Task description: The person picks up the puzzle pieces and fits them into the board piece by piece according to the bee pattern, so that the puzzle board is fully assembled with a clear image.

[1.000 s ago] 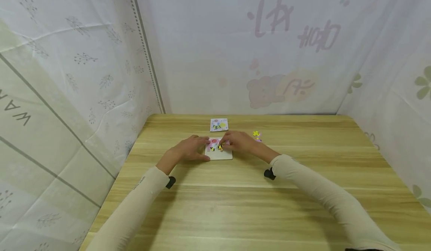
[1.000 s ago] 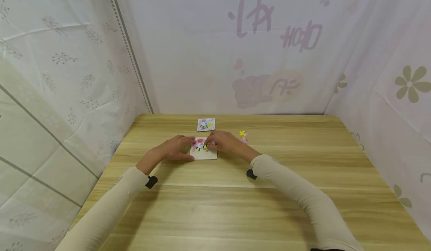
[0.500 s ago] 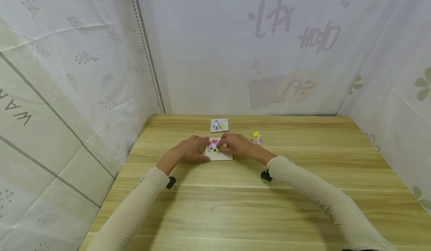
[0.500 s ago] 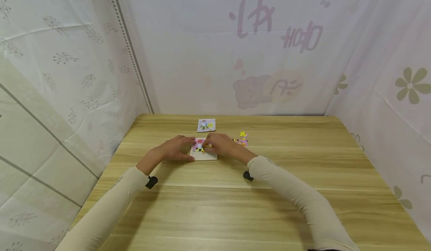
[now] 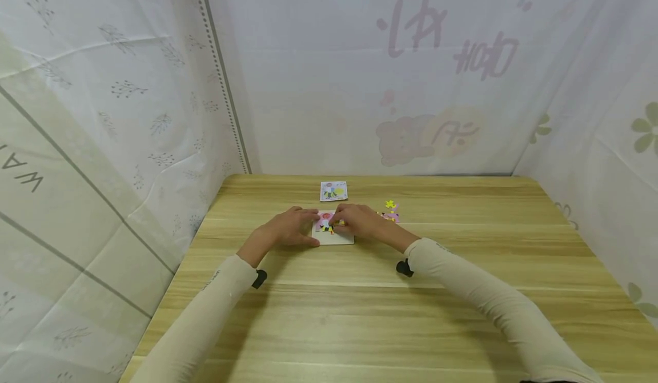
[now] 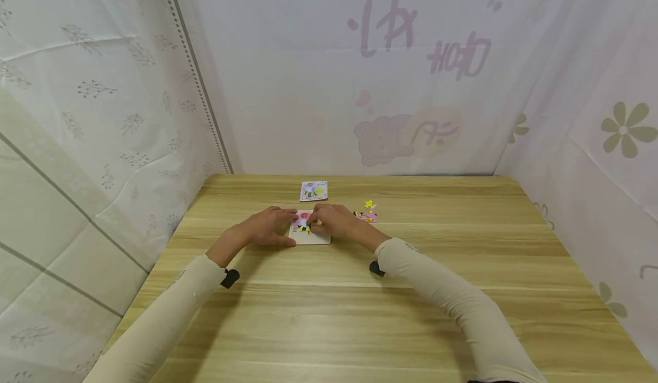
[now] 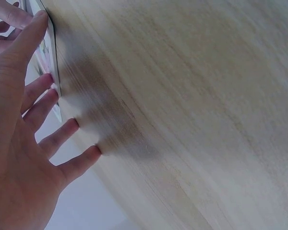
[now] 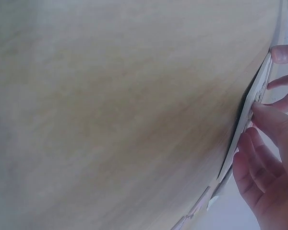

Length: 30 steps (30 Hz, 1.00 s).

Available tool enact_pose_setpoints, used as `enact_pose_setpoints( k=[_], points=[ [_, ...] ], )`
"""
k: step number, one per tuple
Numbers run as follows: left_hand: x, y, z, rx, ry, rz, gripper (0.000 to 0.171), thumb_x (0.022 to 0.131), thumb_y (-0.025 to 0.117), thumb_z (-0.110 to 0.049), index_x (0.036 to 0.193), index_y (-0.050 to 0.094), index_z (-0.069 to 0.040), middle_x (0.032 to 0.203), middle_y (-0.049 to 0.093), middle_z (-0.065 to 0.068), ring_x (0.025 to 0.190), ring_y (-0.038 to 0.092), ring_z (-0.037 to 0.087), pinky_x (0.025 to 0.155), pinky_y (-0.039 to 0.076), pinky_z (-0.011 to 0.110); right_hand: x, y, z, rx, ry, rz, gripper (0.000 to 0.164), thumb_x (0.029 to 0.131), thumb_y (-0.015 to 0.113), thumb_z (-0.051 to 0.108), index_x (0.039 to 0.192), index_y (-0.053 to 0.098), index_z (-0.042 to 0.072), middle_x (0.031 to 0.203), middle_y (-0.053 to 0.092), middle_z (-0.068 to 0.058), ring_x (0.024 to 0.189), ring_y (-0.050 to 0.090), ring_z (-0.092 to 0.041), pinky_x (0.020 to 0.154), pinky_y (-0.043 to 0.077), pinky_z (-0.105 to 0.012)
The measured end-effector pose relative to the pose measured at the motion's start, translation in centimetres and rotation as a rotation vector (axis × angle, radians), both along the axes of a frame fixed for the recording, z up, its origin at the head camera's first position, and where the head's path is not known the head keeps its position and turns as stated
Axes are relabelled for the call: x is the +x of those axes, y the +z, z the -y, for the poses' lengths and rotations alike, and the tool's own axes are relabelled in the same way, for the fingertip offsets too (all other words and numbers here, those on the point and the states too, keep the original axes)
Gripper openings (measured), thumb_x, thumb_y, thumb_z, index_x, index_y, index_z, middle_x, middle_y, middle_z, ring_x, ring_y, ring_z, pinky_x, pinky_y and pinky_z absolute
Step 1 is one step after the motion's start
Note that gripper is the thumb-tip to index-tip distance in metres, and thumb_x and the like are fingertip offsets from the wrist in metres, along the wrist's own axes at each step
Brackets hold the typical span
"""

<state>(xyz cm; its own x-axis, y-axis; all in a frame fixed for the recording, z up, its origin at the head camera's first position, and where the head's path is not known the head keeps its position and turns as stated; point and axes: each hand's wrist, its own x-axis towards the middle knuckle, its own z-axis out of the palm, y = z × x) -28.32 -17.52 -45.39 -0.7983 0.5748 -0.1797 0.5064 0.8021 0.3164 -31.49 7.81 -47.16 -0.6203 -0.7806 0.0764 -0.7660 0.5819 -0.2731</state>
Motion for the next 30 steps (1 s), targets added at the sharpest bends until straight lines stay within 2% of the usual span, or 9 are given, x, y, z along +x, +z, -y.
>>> enact_pose_setpoints(
  k=[4,10,17,20,26,30],
  points=[
    [0.0,0.2,0.0,0.000,0.000,-0.002,0.078,0.092,0.074,-0.057,0.154,0.052,-0.015,0.166,0.039,0.004,0.150,0.034,0.037,0.115,0.037,0.062,0.0,0.0,-0.3,-0.012,-0.005,-0.001,0.018,0.099,0.073,0.020,0.115,0.081,0.017,0.109,0.070,0.000,0.089,0.063,-0.012,0.074,0.055,-0.031],
    [0.2,0.4,-0.1,0.001,0.008,-0.001,0.078,0.091,0.075,-0.056,0.154,0.052,-0.015,0.165,0.039,0.004,0.150,0.035,0.037,0.115,0.037,0.061,-0.3,0.3,-1.2,-0.042,-0.034,-0.009,0.017,0.100,0.072,0.019,0.115,0.080,0.015,0.115,0.072,0.000,0.095,0.067,-0.013,0.082,0.056,-0.033],
    [0.2,0.2,0.0,-0.001,0.012,-0.005,0.078,0.092,0.075,-0.055,0.155,0.051,-0.016,0.165,0.039,0.004,0.149,0.036,0.037,0.115,0.038,0.061,-0.8,1.1,-3.1,-0.042,-0.082,-0.018,0.017,0.099,0.073,0.022,0.114,0.080,0.015,0.110,0.071,0.000,0.081,0.064,-0.010,0.070,0.054,-0.029],
    [0.2,0.1,-0.1,0.005,0.010,-0.008,0.078,0.092,0.075,-0.055,0.155,0.050,-0.015,0.165,0.039,0.004,0.149,0.036,0.037,0.114,0.038,0.062,-1.1,1.3,-4.4,-0.041,-0.103,-0.032,0.017,0.099,0.073,0.020,0.114,0.080,0.015,0.107,0.071,-0.001,0.080,0.064,-0.012,0.069,0.053,-0.031],
    [0.2,0.1,-0.1,0.006,0.021,-0.007,0.080,0.091,0.076,-0.055,0.156,0.049,-0.017,0.166,0.039,0.003,0.149,0.036,0.036,0.115,0.037,0.062,-1.7,1.8,-7.0,-0.057,-0.165,0.011,0.023,0.099,0.073,0.022,0.119,0.078,0.011,0.121,0.072,-0.005,0.087,0.070,-0.017,0.074,0.058,-0.035],
    [0.2,0.0,-0.1,-0.001,0.023,-0.010,0.080,0.091,0.075,-0.056,0.156,0.049,-0.018,0.165,0.039,0.002,0.149,0.036,0.036,0.115,0.037,0.061,-1.9,2.4,-8.5,-0.052,-0.211,0.032,0.024,0.100,0.073,0.022,0.121,0.077,0.011,0.125,0.071,-0.007,0.079,0.068,-0.013,0.068,0.056,-0.033]
  ],
)
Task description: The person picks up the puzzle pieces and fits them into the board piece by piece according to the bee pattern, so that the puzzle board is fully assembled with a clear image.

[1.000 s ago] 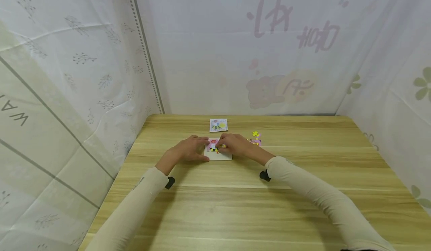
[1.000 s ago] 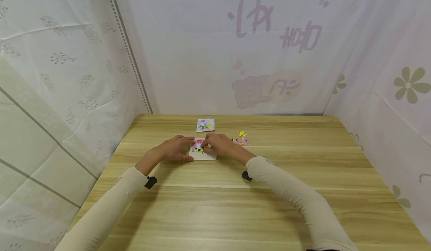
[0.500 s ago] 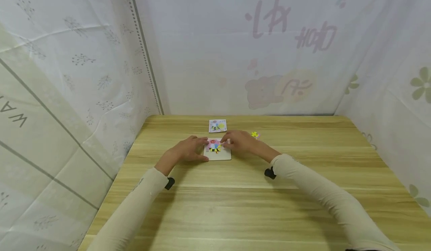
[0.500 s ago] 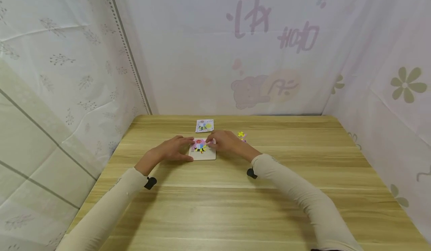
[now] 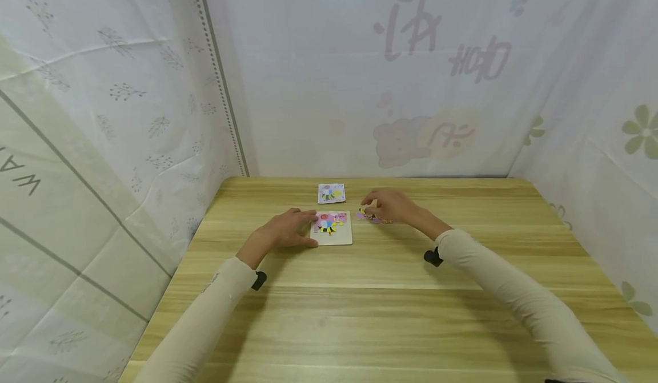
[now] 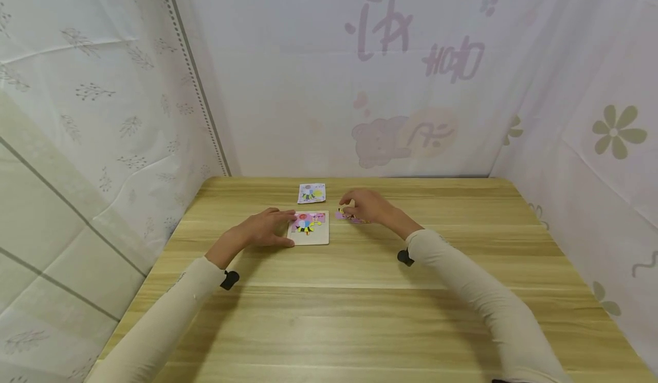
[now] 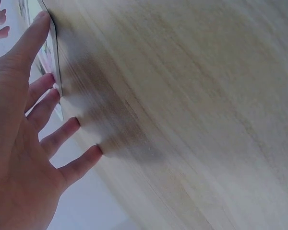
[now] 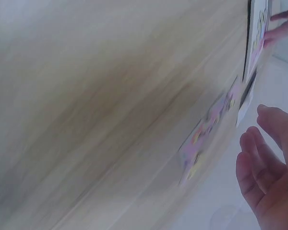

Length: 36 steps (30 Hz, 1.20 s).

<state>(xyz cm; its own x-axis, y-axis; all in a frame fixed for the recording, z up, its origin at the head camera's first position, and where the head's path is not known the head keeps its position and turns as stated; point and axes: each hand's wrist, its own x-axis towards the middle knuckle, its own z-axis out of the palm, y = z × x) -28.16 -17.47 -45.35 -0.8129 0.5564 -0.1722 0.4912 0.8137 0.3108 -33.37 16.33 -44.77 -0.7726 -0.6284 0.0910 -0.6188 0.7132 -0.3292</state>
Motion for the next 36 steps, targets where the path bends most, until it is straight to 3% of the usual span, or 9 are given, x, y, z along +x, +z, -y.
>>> enact_pose_setpoints(
  k=[6,17,36],
  points=[
    [-0.1,-0.1,0.1,-0.004,0.002,0.002,0.079,0.091,0.075,-0.056,0.156,0.049,-0.018,0.165,0.040,0.003,0.149,0.035,0.037,0.116,0.036,0.060,-0.7,0.0,-2.4,-0.030,-0.019,0.001,0.024,0.099,0.073,0.018,0.121,0.076,0.007,0.117,0.073,-0.008,0.076,0.065,-0.013,0.064,0.054,-0.034],
    [-0.1,-0.1,0.2,-0.004,-0.007,0.003,0.080,0.092,0.075,-0.056,0.156,0.049,-0.016,0.166,0.039,0.004,0.150,0.034,0.037,0.117,0.035,0.060,-1.8,-0.9,-5.6,-0.031,-0.055,0.006,0.023,0.100,0.071,0.016,0.119,0.077,0.006,0.111,0.073,-0.010,0.085,0.073,-0.023,0.073,0.060,-0.042],
    [-0.2,-0.2,0.0,-0.005,-0.005,0.000,0.079,0.091,0.075,-0.056,0.155,0.050,-0.017,0.165,0.040,0.002,0.149,0.036,0.035,0.117,0.037,0.058,-1.9,-2.1,-6.3,-0.015,-0.078,0.023,0.023,0.097,0.074,0.017,0.116,0.078,0.005,0.108,0.076,-0.010,0.092,0.073,-0.023,0.078,0.060,-0.043]
  ],
)
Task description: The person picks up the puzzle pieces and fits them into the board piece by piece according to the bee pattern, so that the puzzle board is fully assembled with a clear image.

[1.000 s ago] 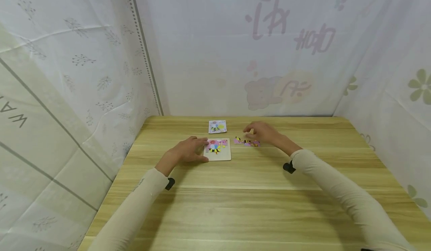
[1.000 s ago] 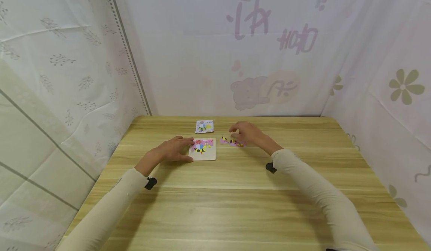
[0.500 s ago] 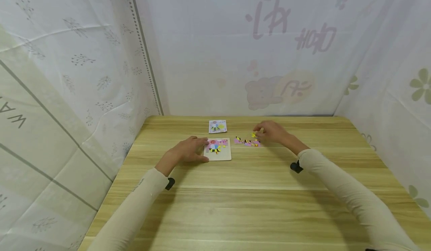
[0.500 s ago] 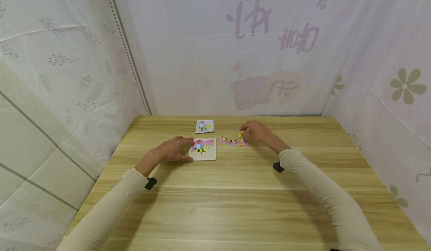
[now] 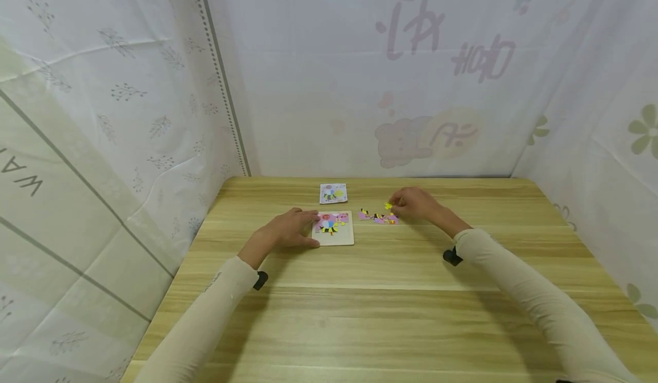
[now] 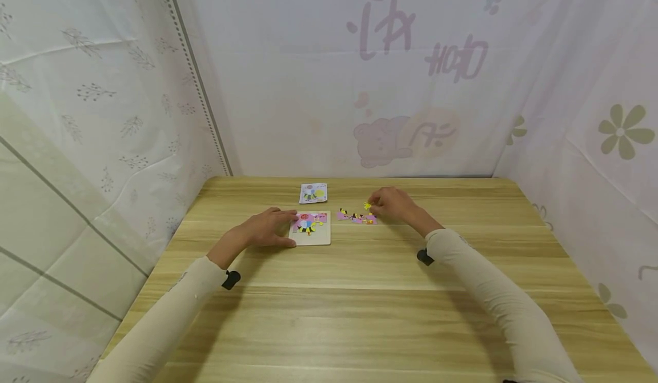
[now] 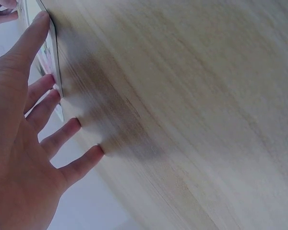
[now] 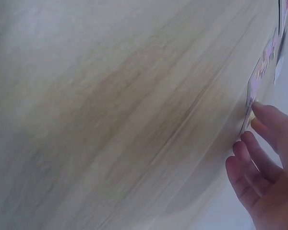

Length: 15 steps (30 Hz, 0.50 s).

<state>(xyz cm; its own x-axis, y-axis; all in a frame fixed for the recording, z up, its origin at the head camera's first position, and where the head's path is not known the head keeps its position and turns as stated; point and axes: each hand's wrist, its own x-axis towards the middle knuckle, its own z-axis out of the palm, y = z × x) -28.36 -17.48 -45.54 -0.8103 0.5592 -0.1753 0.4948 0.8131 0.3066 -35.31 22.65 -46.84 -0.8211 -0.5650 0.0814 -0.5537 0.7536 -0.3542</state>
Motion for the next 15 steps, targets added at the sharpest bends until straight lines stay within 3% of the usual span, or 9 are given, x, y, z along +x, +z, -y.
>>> enact_pose_setpoints(
  k=[15],
  points=[
    [-0.12,0.05,-0.15,-0.029,-0.004,-0.005,0.081,0.091,0.075,-0.058,0.156,0.049,-0.017,0.166,0.039,0.002,0.151,0.034,0.037,0.116,0.037,0.059,-0.18,-0.30,0.43,-0.035,0.063,-0.018,0.023,0.095,0.076,0.009,0.116,0.078,0.001,0.107,0.073,-0.014,0.093,0.072,-0.027,0.079,0.061,-0.042]
  ],
)
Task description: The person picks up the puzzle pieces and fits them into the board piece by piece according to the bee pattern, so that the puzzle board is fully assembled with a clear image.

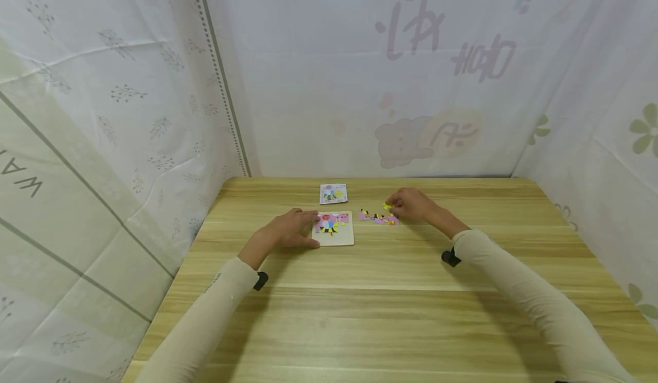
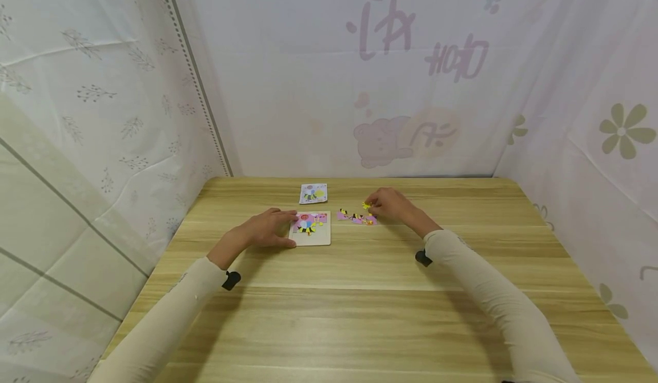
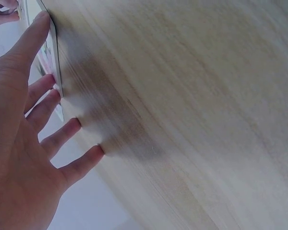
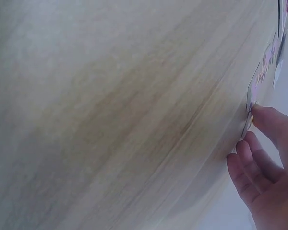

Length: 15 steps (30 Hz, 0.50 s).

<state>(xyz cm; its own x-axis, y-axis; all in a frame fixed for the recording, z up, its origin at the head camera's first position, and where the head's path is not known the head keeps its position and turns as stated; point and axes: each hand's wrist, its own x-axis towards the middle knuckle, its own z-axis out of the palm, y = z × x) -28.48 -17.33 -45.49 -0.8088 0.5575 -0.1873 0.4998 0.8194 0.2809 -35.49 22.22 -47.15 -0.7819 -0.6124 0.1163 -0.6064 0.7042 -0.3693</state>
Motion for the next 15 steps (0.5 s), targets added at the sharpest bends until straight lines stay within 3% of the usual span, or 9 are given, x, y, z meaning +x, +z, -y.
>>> enact_pose_setpoints(
  k=[8,15],
  points=[
    [-0.1,-0.1,0.0,-0.013,0.005,0.002,0.081,0.091,0.074,-0.059,0.156,0.049,-0.018,0.166,0.039,0.002,0.151,0.034,0.036,0.116,0.037,0.059,0.0,0.0,0.2,-0.015,0.023,-0.038,0.021,0.093,0.077,0.008,0.113,0.079,0.002,0.105,0.074,-0.013,0.091,0.072,-0.026,0.077,0.060,-0.042],
    [0.0,0.0,0.0,-0.019,0.001,-0.002,0.081,0.092,0.072,-0.060,0.157,0.048,-0.017,0.166,0.038,0.003,0.151,0.033,0.037,0.117,0.036,0.060,0.7,0.6,1.2,-0.029,0.036,-0.013,0.021,0.093,0.075,0.005,0.114,0.078,0.002,0.110,0.073,-0.014,0.093,0.071,-0.026,0.078,0.060,-0.042]
  ],
)
